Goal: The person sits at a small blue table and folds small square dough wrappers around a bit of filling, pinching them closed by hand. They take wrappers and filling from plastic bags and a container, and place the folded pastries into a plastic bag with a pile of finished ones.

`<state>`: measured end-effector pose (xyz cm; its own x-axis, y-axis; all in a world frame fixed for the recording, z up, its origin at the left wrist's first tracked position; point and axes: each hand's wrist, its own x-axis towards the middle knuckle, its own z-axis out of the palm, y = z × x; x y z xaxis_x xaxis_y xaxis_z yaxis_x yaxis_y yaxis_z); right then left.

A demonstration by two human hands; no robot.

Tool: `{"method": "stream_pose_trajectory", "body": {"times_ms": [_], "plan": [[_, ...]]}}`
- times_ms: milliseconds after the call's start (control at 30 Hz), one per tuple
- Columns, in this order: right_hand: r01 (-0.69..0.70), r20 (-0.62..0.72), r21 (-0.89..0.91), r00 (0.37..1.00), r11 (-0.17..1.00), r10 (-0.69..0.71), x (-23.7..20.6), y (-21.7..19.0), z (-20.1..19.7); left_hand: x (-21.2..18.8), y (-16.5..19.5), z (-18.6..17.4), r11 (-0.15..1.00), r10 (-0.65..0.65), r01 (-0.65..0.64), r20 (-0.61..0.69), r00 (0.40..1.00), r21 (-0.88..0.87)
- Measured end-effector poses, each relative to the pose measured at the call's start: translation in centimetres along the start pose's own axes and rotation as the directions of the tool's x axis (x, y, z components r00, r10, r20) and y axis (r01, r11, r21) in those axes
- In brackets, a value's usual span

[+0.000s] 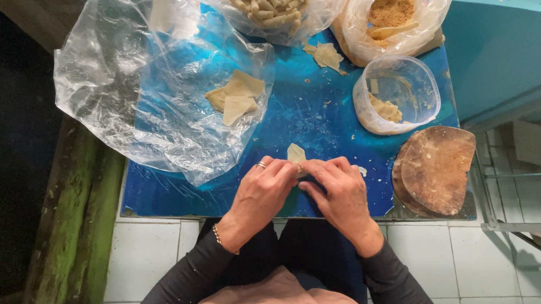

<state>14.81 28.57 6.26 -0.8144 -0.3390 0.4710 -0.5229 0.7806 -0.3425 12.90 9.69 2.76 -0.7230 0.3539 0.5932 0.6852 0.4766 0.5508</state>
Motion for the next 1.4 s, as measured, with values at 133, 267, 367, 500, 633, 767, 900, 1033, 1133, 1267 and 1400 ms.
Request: {"method": "stream_pose_trajectory", "body": {"times_ms": [133, 267, 367, 500, 633, 767, 900, 1033, 1133, 1267, 1400], "plan": [[0.122, 0.005, -0.077, 0.993, 0.990, -0.122, 0.6, 1.0, 0.6, 0.1, -1.3, 0.3, 0.995, 0.084, -0.085, 0.020, 0.996, 0.046], [0.194, 0.020, -0.125, 0.981, 0.973, -0.193, 1.2, 1.7, 1.2, 0.4, -1.9, 0.9, 0.999, -0.052, 0.052, 0.055, 0.997, 0.004], [0.073, 0.029, 0.028, 0.997, 0.997, -0.074, 0.9, 1.7, 1.3, 0.1, -1.5, 0.9, 0.993, -0.086, 0.088, 0.018, 0.996, -0.079], [-0.186, 0.151, 0.166, 0.975, 0.968, 0.161, 0.9, 1.8, 1.5, -0.2, -1.0, 0.7, 0.988, -0.099, 0.097, -0.019, 0.995, -0.119], [-0.320, 0.212, 0.241, 0.939, 0.916, 0.272, 1.8, 1.7, 1.4, 0.5, -1.3, 0.7, 0.991, -0.118, 0.116, -0.014, 0.993, -0.071], [-0.036, 0.033, 0.081, 0.999, 0.996, 0.034, 1.2, 0.4, 0.3, 1.3, -1.7, 0.8, 0.922, -0.310, 0.324, 0.097, 0.946, -0.214], [0.108, 0.026, -0.123, 0.994, 0.987, -0.106, 0.5, -0.9, 0.0, 0.9, -1.4, 0.5, 0.937, -0.257, 0.260, 0.044, 0.966, -0.233], [0.007, -0.008, -0.088, 1.000, 0.996, -0.008, 0.4, -1.0, 0.6, -0.4, -0.9, -0.4, 0.978, -0.059, 0.057, -0.005, 0.998, -0.200], [-0.100, 0.035, -0.002, 0.994, 0.995, 0.100, 0.0, -0.5, 0.7, -0.9, -0.3, -0.1, 0.991, -0.060, 0.066, 0.056, 0.997, -0.115], [-0.400, 0.183, 0.113, 0.908, 0.910, 0.376, 0.0, 0.1, 0.9, -0.2, -0.5, 0.6, 0.989, -0.121, 0.126, 0.065, 0.991, -0.073], [-0.140, -0.033, 0.006, 0.990, 0.990, 0.140, -0.5, -0.7, 0.9, 1.5, -1.5, 0.9, 0.955, -0.264, 0.285, 0.206, 0.942, -0.079]]}}
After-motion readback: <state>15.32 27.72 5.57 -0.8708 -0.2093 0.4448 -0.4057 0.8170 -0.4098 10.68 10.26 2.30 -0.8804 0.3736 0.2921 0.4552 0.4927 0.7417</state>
